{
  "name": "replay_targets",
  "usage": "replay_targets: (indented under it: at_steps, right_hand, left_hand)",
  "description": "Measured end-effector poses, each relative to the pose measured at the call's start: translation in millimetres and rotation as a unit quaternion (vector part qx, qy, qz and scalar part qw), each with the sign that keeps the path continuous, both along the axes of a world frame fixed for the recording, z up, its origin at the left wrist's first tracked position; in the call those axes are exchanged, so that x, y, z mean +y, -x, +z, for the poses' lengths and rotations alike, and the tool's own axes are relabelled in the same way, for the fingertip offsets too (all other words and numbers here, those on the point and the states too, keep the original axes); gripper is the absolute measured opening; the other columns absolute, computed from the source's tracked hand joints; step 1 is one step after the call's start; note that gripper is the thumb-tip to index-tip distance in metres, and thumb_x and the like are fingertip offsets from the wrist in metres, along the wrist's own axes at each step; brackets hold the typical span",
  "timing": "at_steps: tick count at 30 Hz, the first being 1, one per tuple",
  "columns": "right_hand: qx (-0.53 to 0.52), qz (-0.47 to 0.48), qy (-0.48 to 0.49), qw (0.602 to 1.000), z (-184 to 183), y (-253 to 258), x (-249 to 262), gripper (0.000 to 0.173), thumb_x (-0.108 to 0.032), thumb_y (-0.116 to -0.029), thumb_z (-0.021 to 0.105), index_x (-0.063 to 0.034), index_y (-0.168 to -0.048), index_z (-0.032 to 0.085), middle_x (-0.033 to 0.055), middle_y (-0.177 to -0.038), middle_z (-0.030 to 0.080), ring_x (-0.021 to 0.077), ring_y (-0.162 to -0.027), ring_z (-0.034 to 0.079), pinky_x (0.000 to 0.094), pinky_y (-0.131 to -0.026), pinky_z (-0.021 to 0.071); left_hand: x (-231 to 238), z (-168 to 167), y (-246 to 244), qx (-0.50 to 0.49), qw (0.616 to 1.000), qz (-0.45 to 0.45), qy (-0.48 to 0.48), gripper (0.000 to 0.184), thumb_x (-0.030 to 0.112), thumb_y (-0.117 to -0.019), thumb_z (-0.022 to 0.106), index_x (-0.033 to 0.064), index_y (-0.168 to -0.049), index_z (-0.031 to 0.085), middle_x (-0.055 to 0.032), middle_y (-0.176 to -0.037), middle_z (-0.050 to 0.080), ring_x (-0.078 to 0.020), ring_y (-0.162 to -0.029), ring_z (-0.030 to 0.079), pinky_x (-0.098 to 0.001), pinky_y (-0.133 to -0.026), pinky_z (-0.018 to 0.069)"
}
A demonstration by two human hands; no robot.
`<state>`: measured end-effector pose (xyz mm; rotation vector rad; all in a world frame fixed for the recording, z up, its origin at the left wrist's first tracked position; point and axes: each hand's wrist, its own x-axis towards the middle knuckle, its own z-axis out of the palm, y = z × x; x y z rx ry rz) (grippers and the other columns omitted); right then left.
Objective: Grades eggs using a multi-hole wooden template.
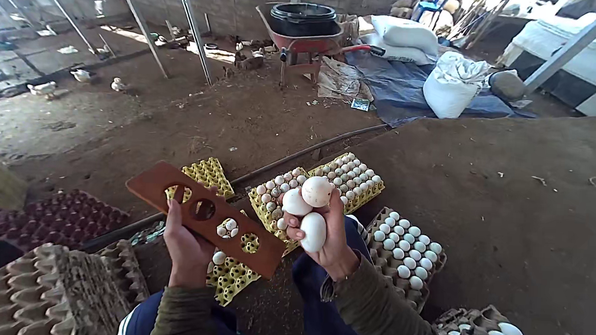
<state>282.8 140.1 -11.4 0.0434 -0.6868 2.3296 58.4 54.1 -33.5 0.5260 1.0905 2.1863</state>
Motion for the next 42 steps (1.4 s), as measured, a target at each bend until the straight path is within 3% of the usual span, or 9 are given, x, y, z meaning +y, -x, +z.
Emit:
replay_targets:
  at_steps: [8, 13, 17, 20, 26, 31, 36, 39, 42]
  right_hand:
    - [0.007, -0.096, 0.008, 0.995, 2.8, -26.6, -5.9, 0.06, -0.053, -0.0876, 0.074, -0.0076, -0.122, 0.055, 0.0142, -0.1, 0.068, 0.0178, -0.079, 0.069, 0.0266, -0.065, 0.0577]
    - [-0.078, -0.188, -0.023, 0.979, 2.6, -28.0, -1.4, 0.048, -0.041, -0.0925, 0.074, -0.0075, -0.121, 0.056, 0.0125, -0.093, 0.069, 0.0176, -0.074, 0.069, 0.0294, -0.064, 0.0595]
    - [-0.29, -0.389, -0.318, 0.814, -5.3, -15.2, 2.1, 0.039, -0.017, -0.0802, 0.085, 0.0002, -0.112, 0.071, 0.0138, -0.122, 0.063, 0.0142, -0.102, 0.065, 0.0278, -0.08, 0.0597]
    - [-0.333, -0.456, -0.473, 0.676, -18.5, -4.7, 3.8, 0.043, -0.021, -0.0707, 0.091, -0.002, -0.106, 0.076, 0.0283, -0.128, 0.057, 0.0289, -0.115, 0.061, 0.0352, -0.09, 0.0579]
    - [-0.378, -0.353, -0.573, 0.635, -26.8, 5.8, -3.9, 0.03, -0.007, -0.0768, 0.082, -0.0021, -0.107, 0.078, 0.034, -0.134, 0.053, 0.0447, -0.122, 0.057, 0.0492, -0.097, 0.0554]
    - [-0.35, -0.256, -0.587, 0.684, -22.7, 6.3, -3.4, 0.026, -0.006, -0.0786, 0.08, 0.003, -0.103, 0.076, 0.0346, -0.13, 0.055, 0.043, -0.12, 0.058, 0.0481, -0.095, 0.0543]
    - [-0.379, -0.197, -0.533, 0.73, -29.7, -0.8, -1.8, 0.016, -0.013, -0.0941, 0.069, -0.0012, -0.099, 0.078, 0.0195, -0.119, 0.068, 0.0257, -0.113, 0.064, 0.0396, -0.098, 0.0543]
    - [-0.39, -0.064, -0.52, 0.758, -36.9, -0.7, -1.0, 0.039, -0.031, -0.1063, 0.047, -0.0028, -0.106, 0.074, 0.0123, -0.119, 0.065, 0.0143, -0.107, 0.063, 0.0339, -0.094, 0.0541]
    - [-0.349, 0.051, -0.524, 0.775, -43.9, 3.3, -8.6, 0.06, -0.065, -0.0957, 0.055, -0.0112, -0.115, 0.074, 0.0017, -0.125, 0.065, 0.0065, -0.11, 0.063, 0.0284, -0.094, 0.0556]
  left_hand:
    - [13.4, -2.1, -10.2, 0.002, 1.0, -0.021, 0.007, 0.051, 0.039, -0.1099, 0.011, 0.0172, -0.151, 0.032, -0.0097, -0.129, 0.067, -0.0262, -0.112, 0.069, -0.0433, -0.093, 0.0591]
    - [18.3, 3.6, -28.1, -0.008, 0.996, -0.09, -0.025, 0.07, 0.047, -0.1075, 0.005, 0.0102, -0.117, 0.063, -0.007, -0.116, 0.074, -0.0163, -0.101, 0.073, -0.028, -0.071, 0.0622]
    - [12.5, 6.4, -60.1, -0.1, 0.968, -0.203, -0.107, 0.057, 0.057, -0.1047, 0.035, 0.0201, -0.147, 0.044, -0.0125, -0.135, 0.065, -0.0327, -0.124, 0.063, -0.0531, -0.1, 0.0541]
    - [6.3, 2.0, -87.0, -0.057, 0.981, -0.175, -0.069, 0.035, 0.047, -0.1037, 0.045, 0.027, -0.126, 0.063, -0.0004, -0.108, 0.076, -0.0128, -0.091, 0.075, -0.0317, -0.073, 0.0631]
    - [-4.8, 6.2, -88.8, -0.068, 0.979, -0.19, -0.041, 0.05, 0.038, -0.11, 0.022, 0.0293, -0.107, 0.071, 0.0077, -0.089, 0.077, -0.002, -0.081, 0.072, -0.0246, -0.072, 0.0617]
    - [-12.1, 7.6, -76.9, -0.076, 0.981, -0.17, 0.048, 0.046, 0.037, -0.11, 0.012, 0.0236, -0.121, 0.055, 0.006, -0.089, 0.076, -0.0066, -0.083, 0.074, -0.0274, -0.072, 0.0624]
    - [-21.4, 9.7, -68.9, -0.088, 0.992, -0.077, 0.055, 0.053, 0.038, -0.1106, 0.02, 0.0152, -0.102, 0.068, 0.0002, -0.083, 0.075, -0.0098, -0.074, 0.073, -0.0302, -0.064, 0.0627]
    - [-35.7, 18.4, -61.1, -0.109, 0.991, -0.056, 0.049, 0.052, 0.034, -0.1112, 0.02, 0.0086, -0.111, 0.065, -0.0041, -0.087, 0.073, -0.0133, -0.075, 0.072, -0.0313, -0.063, 0.0617]
    - [-47.2, 14.8, -54.0, -0.129, 0.988, -0.08, 0.007, 0.051, 0.035, -0.1112, 0.017, 0.0067, -0.12, 0.058, -0.0067, -0.091, 0.071, -0.0157, -0.08, 0.071, -0.0332, -0.07, 0.0614]
